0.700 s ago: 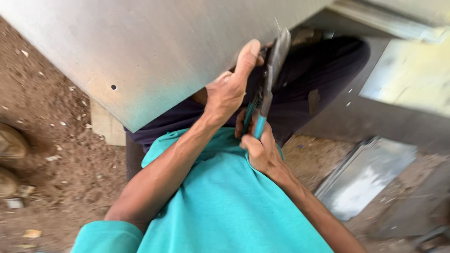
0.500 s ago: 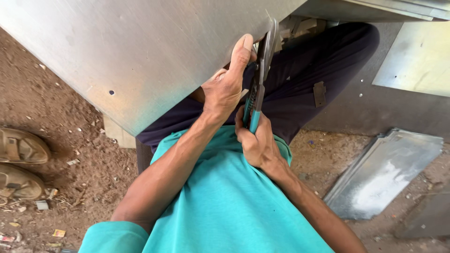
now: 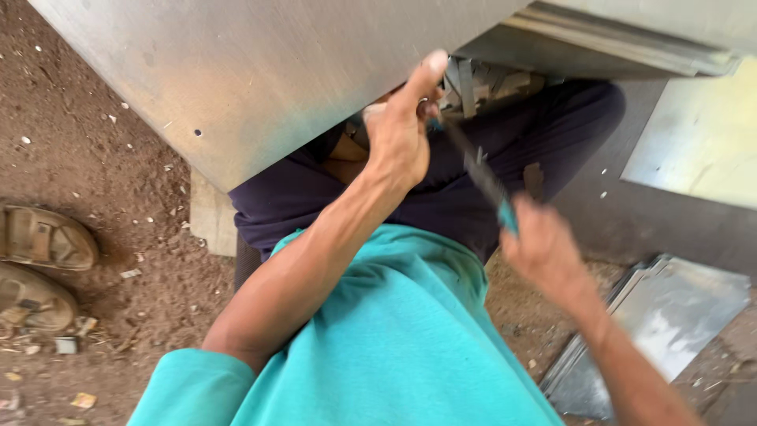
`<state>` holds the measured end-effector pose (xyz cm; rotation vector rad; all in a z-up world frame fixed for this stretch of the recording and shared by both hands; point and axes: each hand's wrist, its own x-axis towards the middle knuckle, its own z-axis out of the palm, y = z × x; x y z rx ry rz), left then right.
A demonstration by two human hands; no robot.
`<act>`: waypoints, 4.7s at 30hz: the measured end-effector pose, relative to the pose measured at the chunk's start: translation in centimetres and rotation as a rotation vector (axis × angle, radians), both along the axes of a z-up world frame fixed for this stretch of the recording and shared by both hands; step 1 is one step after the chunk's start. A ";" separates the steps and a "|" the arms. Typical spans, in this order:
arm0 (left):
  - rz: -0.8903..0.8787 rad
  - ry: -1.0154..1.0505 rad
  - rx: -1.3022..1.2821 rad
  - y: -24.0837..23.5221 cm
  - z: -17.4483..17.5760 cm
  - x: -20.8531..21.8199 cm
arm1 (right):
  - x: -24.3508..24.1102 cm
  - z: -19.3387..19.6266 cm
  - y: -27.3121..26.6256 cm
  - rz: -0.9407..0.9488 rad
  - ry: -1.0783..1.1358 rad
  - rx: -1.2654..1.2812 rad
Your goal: The person sits on the ground and uses tin snips to cut small rectangular pieces from the edges of stacked metal sheets. The person repeatedly positions the snips, cuts, and removes the small cutouts, then repositions the sheet to continue cutting along the edges.
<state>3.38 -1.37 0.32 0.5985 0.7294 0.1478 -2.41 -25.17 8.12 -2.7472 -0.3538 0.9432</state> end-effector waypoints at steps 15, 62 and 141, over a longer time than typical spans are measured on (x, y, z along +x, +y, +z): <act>0.186 0.258 1.429 19.6 5.7 -11.9 | 3.3 -7.0 9.0 0.396 -0.225 0.466; -0.603 -0.007 0.198 -0.8 5.0 -4.7 | 1.7 10.1 11.0 -0.222 -0.717 0.562; -0.614 -0.457 0.111 3.3 9.8 -1.5 | -13.5 -2.4 -4.7 -0.955 0.332 0.583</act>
